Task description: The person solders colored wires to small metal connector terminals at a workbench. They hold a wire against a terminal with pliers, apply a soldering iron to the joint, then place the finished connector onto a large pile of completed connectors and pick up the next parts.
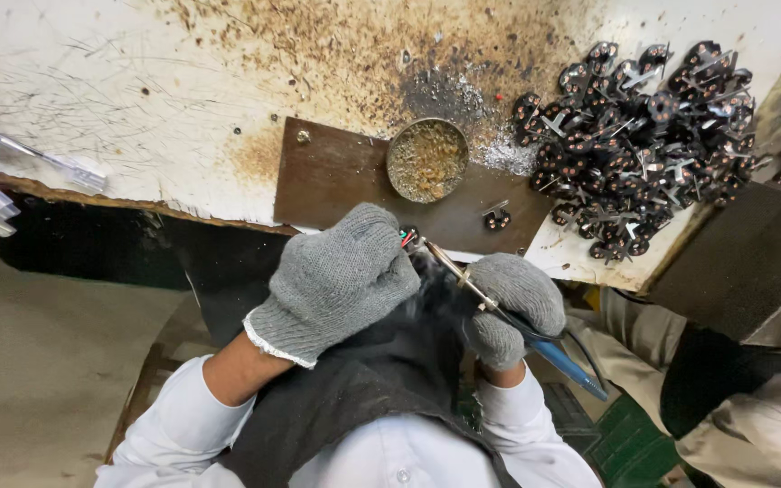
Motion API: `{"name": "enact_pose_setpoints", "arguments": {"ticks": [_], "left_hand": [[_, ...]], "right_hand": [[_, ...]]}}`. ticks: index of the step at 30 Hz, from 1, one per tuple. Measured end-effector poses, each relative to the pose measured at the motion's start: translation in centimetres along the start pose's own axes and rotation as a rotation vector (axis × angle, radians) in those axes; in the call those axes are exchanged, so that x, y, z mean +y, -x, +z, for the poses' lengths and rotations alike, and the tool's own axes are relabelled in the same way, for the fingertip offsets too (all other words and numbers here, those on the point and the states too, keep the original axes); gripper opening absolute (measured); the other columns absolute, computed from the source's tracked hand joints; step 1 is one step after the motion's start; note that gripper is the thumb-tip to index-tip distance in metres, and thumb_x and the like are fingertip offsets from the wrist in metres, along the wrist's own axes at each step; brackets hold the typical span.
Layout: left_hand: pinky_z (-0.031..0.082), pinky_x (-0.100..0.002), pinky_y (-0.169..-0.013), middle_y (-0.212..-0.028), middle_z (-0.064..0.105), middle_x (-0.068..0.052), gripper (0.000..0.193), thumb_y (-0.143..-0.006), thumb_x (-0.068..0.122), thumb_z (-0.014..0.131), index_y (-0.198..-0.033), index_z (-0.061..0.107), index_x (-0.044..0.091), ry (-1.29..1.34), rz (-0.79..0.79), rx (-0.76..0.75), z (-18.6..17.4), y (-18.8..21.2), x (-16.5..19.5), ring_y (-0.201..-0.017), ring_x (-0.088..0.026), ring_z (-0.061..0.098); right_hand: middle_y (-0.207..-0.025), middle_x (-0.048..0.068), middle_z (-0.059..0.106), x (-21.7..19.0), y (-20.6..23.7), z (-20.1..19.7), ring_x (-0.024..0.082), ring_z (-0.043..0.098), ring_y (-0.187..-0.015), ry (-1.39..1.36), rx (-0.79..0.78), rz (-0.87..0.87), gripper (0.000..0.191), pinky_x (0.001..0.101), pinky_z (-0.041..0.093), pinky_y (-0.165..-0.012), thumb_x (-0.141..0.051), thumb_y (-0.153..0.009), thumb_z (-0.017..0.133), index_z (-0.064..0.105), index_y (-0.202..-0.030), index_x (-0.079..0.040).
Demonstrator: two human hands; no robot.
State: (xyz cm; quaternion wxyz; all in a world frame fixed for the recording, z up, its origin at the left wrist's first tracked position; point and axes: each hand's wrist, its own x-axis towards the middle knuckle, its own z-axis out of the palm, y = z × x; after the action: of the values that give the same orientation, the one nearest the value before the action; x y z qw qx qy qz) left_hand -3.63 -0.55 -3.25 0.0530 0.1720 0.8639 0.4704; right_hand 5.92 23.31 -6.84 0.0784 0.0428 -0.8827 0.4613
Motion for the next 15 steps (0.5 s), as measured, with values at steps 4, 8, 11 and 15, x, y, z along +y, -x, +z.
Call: {"name": "enact_pose_setpoints", "arguments": {"ticks": [4,8,11,15], "left_hand": [[0.053,-0.039,-0.063,-0.095,0.063,-0.010,0.019,-0.086,0.017,0.075,-0.097,0.062,0.007,0.005,-0.010,0.011,0.2,0.1,-0.2,-0.075,-0.030,0.066],[0.051,-0.041,-0.060,-0.092,0.062,-0.011,0.019,-0.086,0.017,0.076,-0.096,0.063,0.007,-0.020,-0.028,-0.046,0.1,0.1,-0.1,-0.072,-0.031,0.065],[0.051,-0.042,-0.059,-0.091,0.061,-0.012,0.021,-0.086,0.018,0.076,-0.098,0.063,0.006,-0.001,-0.031,-0.055,-0.1,-0.1,0.1,-0.072,-0.032,0.064],[0.051,-0.042,-0.058,-0.092,0.060,-0.012,0.020,-0.087,0.019,0.076,-0.093,0.060,0.008,-0.004,0.003,-0.034,-0.3,-0.4,0.4,-0.073,-0.032,0.064]], "right_hand": [[-0.089,0.003,0.071,-0.5,-0.2,-0.2,0.026,0.071,-0.086,0.013,-0.021,-0.024,0.036,0.0382,0.056,-0.085,-0.048,-0.092,0.070,0.074,-0.096,-0.013],[-0.090,0.005,0.071,-0.6,0.0,0.0,0.027,0.072,-0.088,0.019,-0.034,-0.058,0.034,0.0402,0.057,-0.086,-0.046,-0.092,0.071,0.074,-0.097,-0.012],[-0.090,0.006,0.072,-0.3,-0.6,0.1,0.029,0.073,-0.089,0.004,0.001,-0.072,0.033,0.0417,0.057,-0.087,-0.044,-0.091,0.071,0.073,-0.097,-0.011],[-0.091,0.008,0.073,-0.7,-2.0,0.2,0.031,0.074,-0.090,0.009,0.019,-0.130,0.032,0.0437,0.058,-0.088,-0.042,-0.091,0.071,0.073,-0.097,-0.011]]}}
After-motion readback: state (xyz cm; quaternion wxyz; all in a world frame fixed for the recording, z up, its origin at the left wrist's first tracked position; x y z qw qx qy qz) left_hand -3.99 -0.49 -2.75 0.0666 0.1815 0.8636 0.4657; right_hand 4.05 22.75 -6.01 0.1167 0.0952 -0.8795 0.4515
